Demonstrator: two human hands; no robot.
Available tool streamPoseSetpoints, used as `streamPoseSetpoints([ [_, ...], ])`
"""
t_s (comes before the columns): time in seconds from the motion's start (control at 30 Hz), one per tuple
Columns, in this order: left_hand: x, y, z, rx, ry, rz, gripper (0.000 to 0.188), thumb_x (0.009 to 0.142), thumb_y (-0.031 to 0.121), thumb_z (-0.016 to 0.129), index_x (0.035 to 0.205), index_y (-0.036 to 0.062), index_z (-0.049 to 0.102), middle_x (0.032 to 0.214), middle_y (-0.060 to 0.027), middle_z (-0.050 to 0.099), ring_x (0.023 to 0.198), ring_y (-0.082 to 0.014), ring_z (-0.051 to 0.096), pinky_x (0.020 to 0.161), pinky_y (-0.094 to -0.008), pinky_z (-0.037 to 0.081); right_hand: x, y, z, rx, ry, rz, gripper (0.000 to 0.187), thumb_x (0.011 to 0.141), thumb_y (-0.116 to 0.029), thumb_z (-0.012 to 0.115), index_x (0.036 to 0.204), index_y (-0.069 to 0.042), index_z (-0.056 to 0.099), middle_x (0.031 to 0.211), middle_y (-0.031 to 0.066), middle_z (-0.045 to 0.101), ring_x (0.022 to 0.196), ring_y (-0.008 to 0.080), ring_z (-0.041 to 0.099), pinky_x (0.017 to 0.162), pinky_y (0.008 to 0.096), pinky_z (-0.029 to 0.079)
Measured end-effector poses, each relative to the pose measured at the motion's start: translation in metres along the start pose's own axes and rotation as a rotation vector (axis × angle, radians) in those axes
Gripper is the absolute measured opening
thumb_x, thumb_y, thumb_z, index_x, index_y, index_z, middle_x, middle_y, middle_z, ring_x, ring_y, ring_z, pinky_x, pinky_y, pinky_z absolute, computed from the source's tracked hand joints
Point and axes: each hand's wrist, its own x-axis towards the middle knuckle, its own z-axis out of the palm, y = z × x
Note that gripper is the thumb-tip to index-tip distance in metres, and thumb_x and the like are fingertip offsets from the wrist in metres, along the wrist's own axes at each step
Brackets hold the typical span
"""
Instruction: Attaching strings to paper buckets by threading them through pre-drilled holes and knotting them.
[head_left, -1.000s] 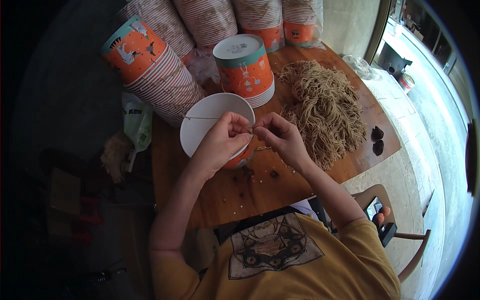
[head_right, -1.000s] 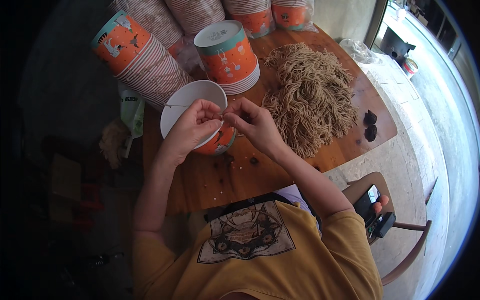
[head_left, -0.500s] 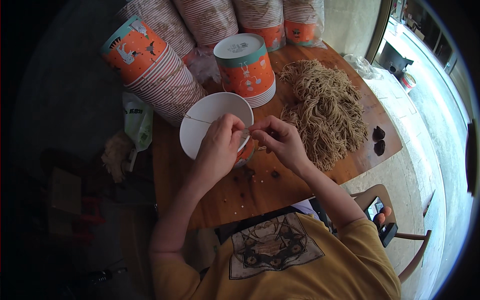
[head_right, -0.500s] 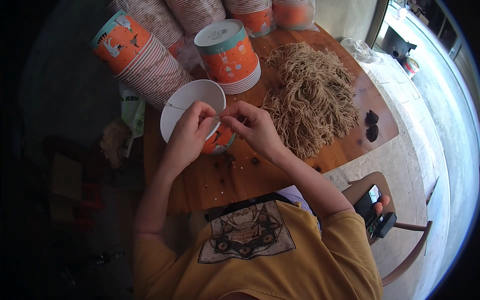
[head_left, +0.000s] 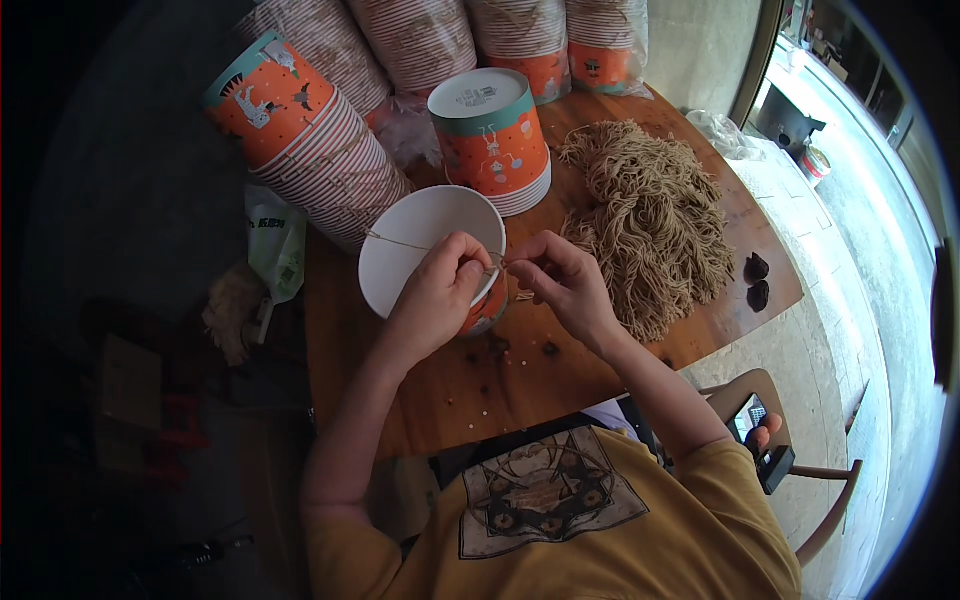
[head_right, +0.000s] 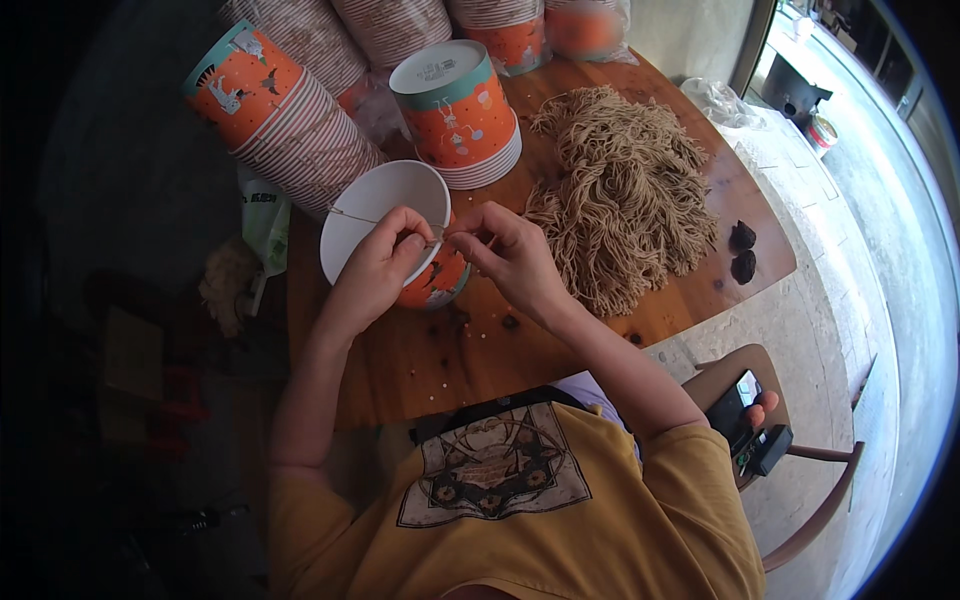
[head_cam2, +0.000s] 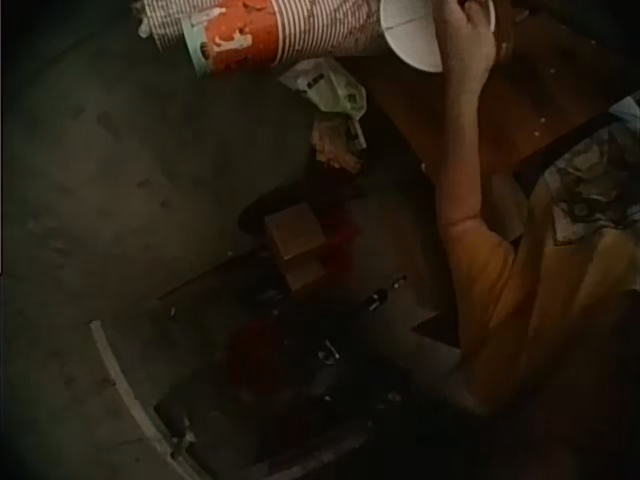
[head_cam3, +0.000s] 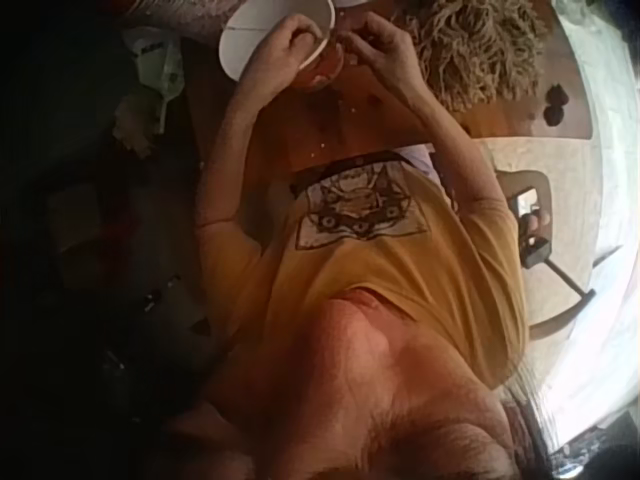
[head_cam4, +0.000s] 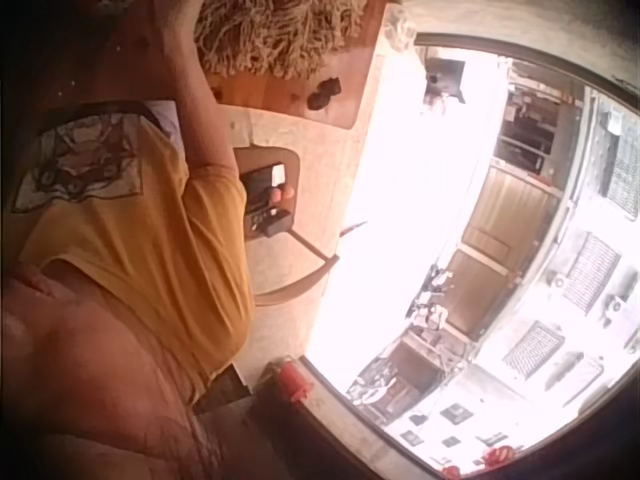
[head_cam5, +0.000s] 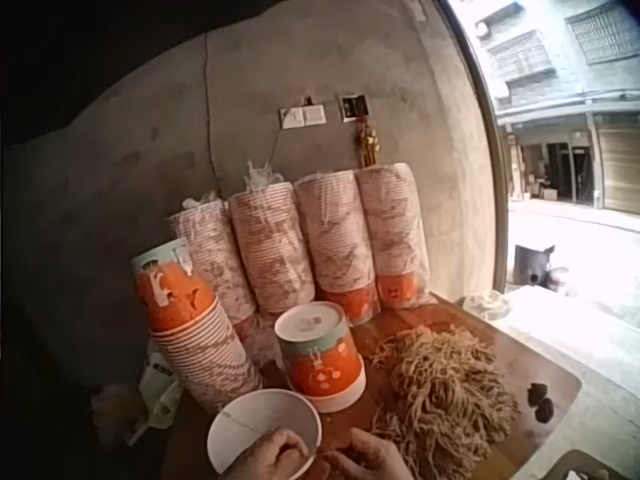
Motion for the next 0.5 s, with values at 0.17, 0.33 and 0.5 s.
streamPoseSetpoints([
  [0.17, 0.002, -0.002, -0.002, -0.171, -0.036, -0.162, 0.010, 0.092, 0.009, 0.043, 0.093, 0.0014, 0.050, 0.086, -0.0051, 0.054, 0.082, -0.0124, 0.051, 0.079, -0.0275, 0.042, 0.000, 0.010, -0.002, -0.057, 0.014, -0.080, 0.009, 0.085, -0.009, 0.062, 0.089, -0.001, 0.060, 0.078, 0.0038, 0.058, 0.065, 0.0085, 0.054, 0.059, 0.0240, 0.045],
  [0.33, 0.003, 0.000, -0.002, -0.179, -0.044, -0.163, 0.012, 0.092, 0.010, 0.043, 0.092, 0.0012, 0.050, 0.085, -0.0043, 0.054, 0.081, -0.0117, 0.051, 0.079, -0.0271, 0.042, 0.000, -0.004, -0.010, -0.257, -0.033, -0.186, 0.012, 0.083, -0.010, 0.064, 0.090, -0.003, 0.058, 0.078, 0.0056, 0.052, 0.065, 0.0148, 0.054, 0.060, 0.0273, 0.046],
  [0.5, 0.004, 0.002, 0.002, -0.183, -0.027, -0.149, 0.012, 0.092, 0.010, 0.042, 0.094, 0.0005, 0.050, 0.087, -0.0062, 0.055, 0.082, -0.0136, 0.053, 0.079, -0.0291, 0.043, 0.006, -0.030, -0.008, -0.595, -0.093, -0.440, 0.016, 0.079, -0.012, 0.067, 0.090, -0.006, 0.057, 0.079, 0.0061, 0.049, 0.070, 0.0211, 0.055, 0.061, 0.0317, 0.048],
])
